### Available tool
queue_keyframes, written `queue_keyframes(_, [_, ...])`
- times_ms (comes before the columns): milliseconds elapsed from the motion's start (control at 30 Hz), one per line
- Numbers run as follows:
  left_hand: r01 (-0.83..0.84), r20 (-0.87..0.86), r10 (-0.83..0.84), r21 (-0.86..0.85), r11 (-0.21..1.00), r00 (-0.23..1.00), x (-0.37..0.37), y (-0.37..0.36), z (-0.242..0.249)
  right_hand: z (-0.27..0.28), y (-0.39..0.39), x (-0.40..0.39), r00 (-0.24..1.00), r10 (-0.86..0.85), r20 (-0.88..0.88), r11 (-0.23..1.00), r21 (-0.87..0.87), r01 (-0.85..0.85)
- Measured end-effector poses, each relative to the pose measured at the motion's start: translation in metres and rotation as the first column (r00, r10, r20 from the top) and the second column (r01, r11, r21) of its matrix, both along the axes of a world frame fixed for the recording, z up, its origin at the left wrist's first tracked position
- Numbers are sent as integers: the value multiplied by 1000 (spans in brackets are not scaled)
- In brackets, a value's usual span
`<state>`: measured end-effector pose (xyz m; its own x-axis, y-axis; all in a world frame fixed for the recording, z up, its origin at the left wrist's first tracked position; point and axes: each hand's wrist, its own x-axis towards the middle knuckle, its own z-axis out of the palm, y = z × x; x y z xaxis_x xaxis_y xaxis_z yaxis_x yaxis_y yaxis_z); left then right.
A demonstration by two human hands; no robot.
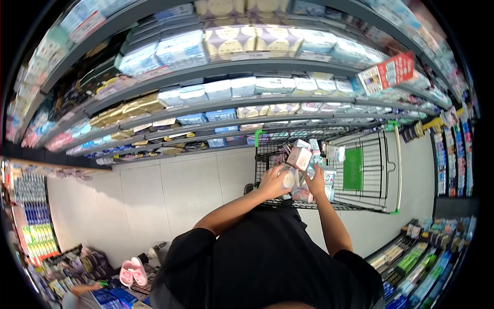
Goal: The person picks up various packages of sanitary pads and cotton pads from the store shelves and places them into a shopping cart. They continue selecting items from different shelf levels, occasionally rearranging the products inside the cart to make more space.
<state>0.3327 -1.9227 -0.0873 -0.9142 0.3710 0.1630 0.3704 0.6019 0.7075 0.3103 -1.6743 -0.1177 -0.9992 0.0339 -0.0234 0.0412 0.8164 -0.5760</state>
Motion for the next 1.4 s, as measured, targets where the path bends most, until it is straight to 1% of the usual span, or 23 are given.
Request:
queue_keyframes(100, [-92, 86, 91, 8, 996, 992, 1, -22, -19, 16, -12, 6, 993, 117, -17, 993, 9, -116])
queue_keyframes(233, [-191, 87, 182, 98, 977, 979, -5, -48, -31, 15, -32, 32, 929, 320, 185, 946, 1, -325])
queue_keyframes(300, [-195, 154, 179, 98, 976, 972, -7, -56, -29, 16, -41, 38, 837, 376, 397, 913, -7, -407])
queue_keyframes(367, [-187, 210, 158, 124, 974, 965, -9, -64, -28, 22, -54, 43, 792, 392, 468, 883, 50, -467])
queue_keyframes(433, [-223, 103, 206, 199, 954, 973, -27, -73, -28, 26, -60, 52, 747, 391, 538, 849, 102, -518])
queue_keyframes(467, [-252, 42, 250, 262, 932, 967, -46, -85, -15, -11, -46, 59, 737, 469, 486, 823, 63, -565])
queue_keyframes(500, [-299, -47, 321, 255, 919, 946, -65, -101, 13, -21, -41, 62, 714, 487, 503, 817, 28, -576])
queue_keyframes(567, [-423, -160, 473, 268, 866, 867, -95, -138, 90, -28, -34, 66, 673, 516, 529, 808, -40, -588])
queue_keyframes(600, [-423, -270, 504, 307, 853, 820, -109, -160, 128, -26, -32, 66, 659, 507, 556, 814, -57, -578])
queue_keyframes(700, [-524, -519, 597, 298, 798, 612, -141, -216, 198, -21, -34, 68, 621, 517, 589, 799, -74, -596])
queue_keyframes(733, [-557, -655, 552, 233, 797, 516, -157, -237, 212, -24, -36, 71, 616, 544, 569, 775, -60, -629])
queue_keyframes(767, [-618, -695, 538, 171, 767, 477, -164, -248, 236, -29, -38, 74, 613, 568, 549, 752, -43, -658])
queue_keyframes(833, [-655, -782, 456, 82, 751, 425, -188, -277, 264, -33, -53, 78, 551, 550, 628, 711, -5, -703])
queue_keyframes(867, [-672, -818, 387, 0, 740, 426, -194, -285, 278, -26, -65, 76, 523, 514, 680, 707, 10, -707])
queue_keyframes(900, [-672, -823, 348, -55, 738, 449, -204, -292, 282, -28, -71, 83, 591, 585, 556, 721, -22, -693])
queue_keyframes(967, [-666, -750, 336, -183, 723, 570, -213, -300, 291, -57, -80, 82, 518, 677, 524, 675, -161, -720])
queue_keyframes(1000, [-673, -772, 284, -239, 699, 569, -217, -303, 292, -67, -89, 83, 491, 657, 572, 679, -165, -716])
queue_keyframes(1067, [-703, -735, 326, -278, 655, 594, -216, -299, 296, -52, -103, 86, 489, 682, 544, 675, -208, -708])
queue_keyframes(1100, [-704, -728, 328, -289, 649, 602, -216, -297, 296, -57, -103, 88, 519, 674, 526, 677, -158, -719])
queue_keyframes(1167, [-718, -749, 310, -302, 627, 586, -216, -295, 295, -41, -111, 81, 412, 652, 636, 590, -84, -803])
queue_keyframes(1267, [-757, -756, 320, -335, 561, 571, -211, -288, 301, -27, -120, 92, 654, 520, 550, 707, 153, -691])
queue_keyframes(1367, [-755, -732, 299, -426, 499, 611, -197, -284, 307, -19, -133, 77, 626, 497, 601, 815, -75, -575])
queue_keyframes(1400, [-751, -731, 289, -440, 493, 618, -193, -283, 310, -32, -137, 78, 639, 507, 579, 828, -121, -547])
